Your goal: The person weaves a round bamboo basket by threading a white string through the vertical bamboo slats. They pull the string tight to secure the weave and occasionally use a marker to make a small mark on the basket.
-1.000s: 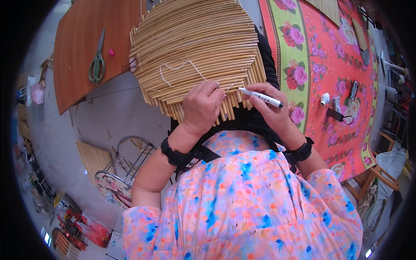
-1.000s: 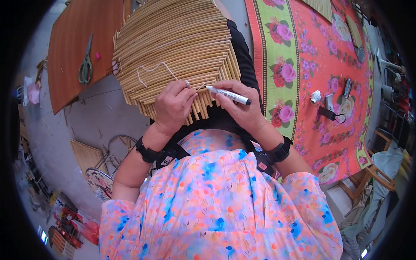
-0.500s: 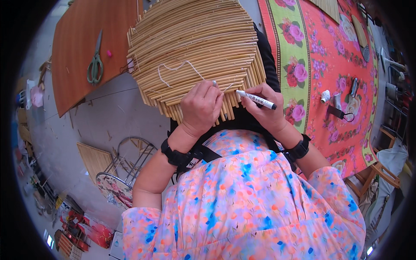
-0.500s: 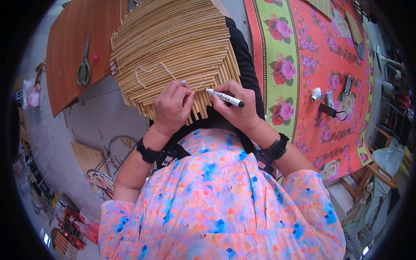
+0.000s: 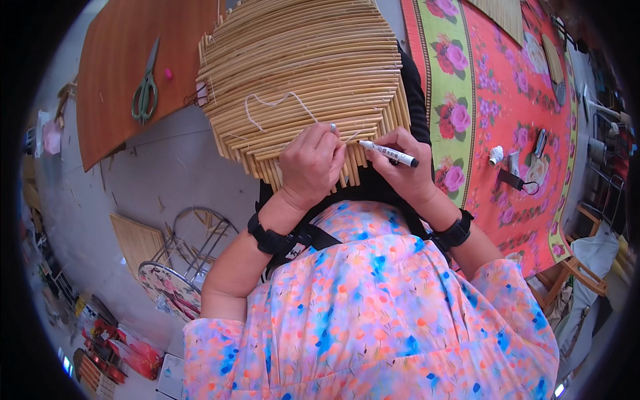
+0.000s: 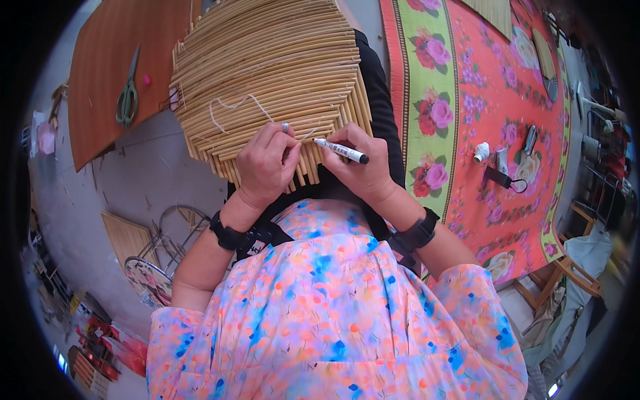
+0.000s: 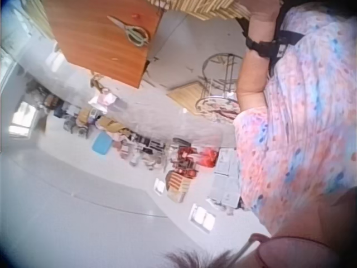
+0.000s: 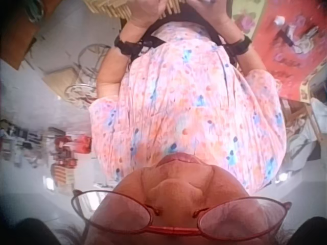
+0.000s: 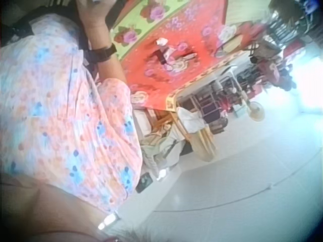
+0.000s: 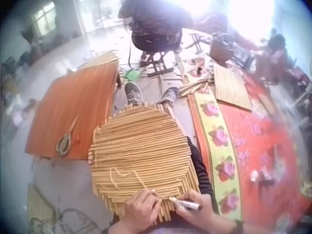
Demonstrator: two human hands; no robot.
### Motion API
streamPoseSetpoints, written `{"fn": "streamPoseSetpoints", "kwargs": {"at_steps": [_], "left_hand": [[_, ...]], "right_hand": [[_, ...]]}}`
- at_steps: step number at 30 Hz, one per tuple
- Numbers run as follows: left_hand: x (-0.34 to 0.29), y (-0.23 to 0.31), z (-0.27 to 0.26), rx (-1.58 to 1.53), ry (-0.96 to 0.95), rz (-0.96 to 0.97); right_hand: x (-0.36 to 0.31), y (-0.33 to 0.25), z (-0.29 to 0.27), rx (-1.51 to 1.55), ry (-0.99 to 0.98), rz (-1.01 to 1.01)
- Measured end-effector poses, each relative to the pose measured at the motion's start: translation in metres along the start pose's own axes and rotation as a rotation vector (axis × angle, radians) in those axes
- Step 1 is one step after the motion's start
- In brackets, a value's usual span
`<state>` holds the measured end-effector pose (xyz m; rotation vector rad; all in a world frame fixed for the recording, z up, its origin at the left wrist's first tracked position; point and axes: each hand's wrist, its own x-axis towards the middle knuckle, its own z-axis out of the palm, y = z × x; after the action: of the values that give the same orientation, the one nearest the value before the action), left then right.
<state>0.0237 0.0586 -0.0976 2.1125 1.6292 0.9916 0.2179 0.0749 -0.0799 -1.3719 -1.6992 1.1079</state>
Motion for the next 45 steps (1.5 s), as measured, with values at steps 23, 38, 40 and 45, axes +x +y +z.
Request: {"fn": "streamPoseSetpoints", "kwargs": {"at_steps": [23, 38, 40, 45], "left_hand": [[-0.0022, -0.0007, -0.0014, -0.047, 0.024, 0.023], [-0.0023, -0.0008, 0.0015, -0.032, 0.043, 0.045], [-0.0020, -0.0004, 0.0012, -0.028, 0.040, 0.046], [-0.0024, -0.0007, 0.0025, -0.020, 0.042, 0.046]], "right_hand": [[0.0050, -0.0017, 0.0010, -0.015, -0.065, -0.013], [0.0050, 0.0016, -0.0011, -0.021, -0.060, -0.053], [0.0060, 0.0020, 0.0002, -0.010, -0.061, -0.050], [0.0072, -0.0003, -0.0012, -0.038, -0.084, -0.045]]}}
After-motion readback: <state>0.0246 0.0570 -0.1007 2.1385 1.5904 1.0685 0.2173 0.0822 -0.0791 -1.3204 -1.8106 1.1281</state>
